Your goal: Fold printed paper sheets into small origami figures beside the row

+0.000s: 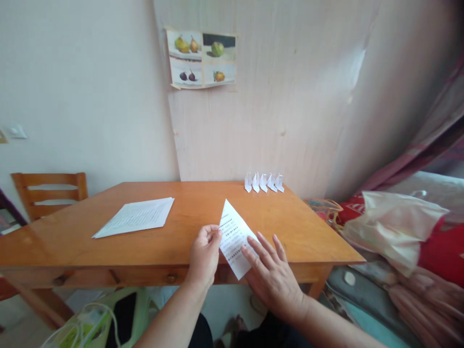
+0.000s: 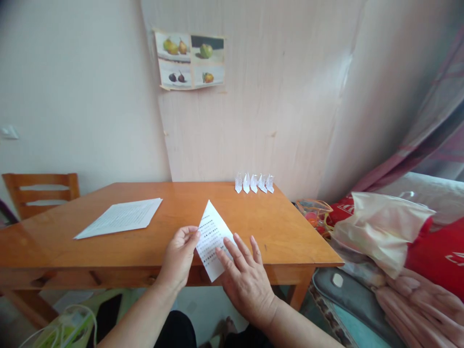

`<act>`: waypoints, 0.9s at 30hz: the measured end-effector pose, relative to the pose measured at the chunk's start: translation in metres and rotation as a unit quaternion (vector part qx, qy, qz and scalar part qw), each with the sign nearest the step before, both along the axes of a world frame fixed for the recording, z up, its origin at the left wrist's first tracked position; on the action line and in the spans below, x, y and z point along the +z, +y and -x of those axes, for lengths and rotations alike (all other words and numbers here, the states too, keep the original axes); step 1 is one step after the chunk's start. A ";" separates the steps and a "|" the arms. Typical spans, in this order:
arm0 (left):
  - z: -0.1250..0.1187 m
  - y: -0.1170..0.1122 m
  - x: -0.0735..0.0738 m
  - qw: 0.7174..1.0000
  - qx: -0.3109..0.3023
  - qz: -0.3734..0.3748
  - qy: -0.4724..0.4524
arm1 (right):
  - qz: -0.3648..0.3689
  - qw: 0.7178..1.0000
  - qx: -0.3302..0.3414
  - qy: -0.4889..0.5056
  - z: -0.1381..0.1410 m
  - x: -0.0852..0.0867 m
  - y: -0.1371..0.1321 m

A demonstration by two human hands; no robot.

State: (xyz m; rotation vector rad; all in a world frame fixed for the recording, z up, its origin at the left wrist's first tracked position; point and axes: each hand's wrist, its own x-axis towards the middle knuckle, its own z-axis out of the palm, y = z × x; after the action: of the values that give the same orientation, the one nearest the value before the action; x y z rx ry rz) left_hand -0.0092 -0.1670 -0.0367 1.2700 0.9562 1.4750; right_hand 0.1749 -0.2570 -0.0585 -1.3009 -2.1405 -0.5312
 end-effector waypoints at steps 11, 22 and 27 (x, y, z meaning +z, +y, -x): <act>0.037 0.008 -0.003 0.922 -0.032 -0.121 0.365 | 0.082 0.996 0.038 0.018 -0.009 0.002 0.013; 0.050 0.008 0.001 0.831 -0.075 -0.257 0.489 | 0.141 0.988 0.059 0.022 -0.015 0.008 0.012; 0.046 0.009 0.002 0.811 -0.044 -0.255 0.525 | 0.159 0.985 0.055 0.038 -0.019 0.016 0.018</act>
State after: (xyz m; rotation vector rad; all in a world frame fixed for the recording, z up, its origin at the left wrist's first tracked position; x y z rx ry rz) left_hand -0.0549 -0.1585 -0.0343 2.6247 1.1617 0.8871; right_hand 0.1939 -0.2394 -0.0424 -1.3330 -2.2815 -0.0923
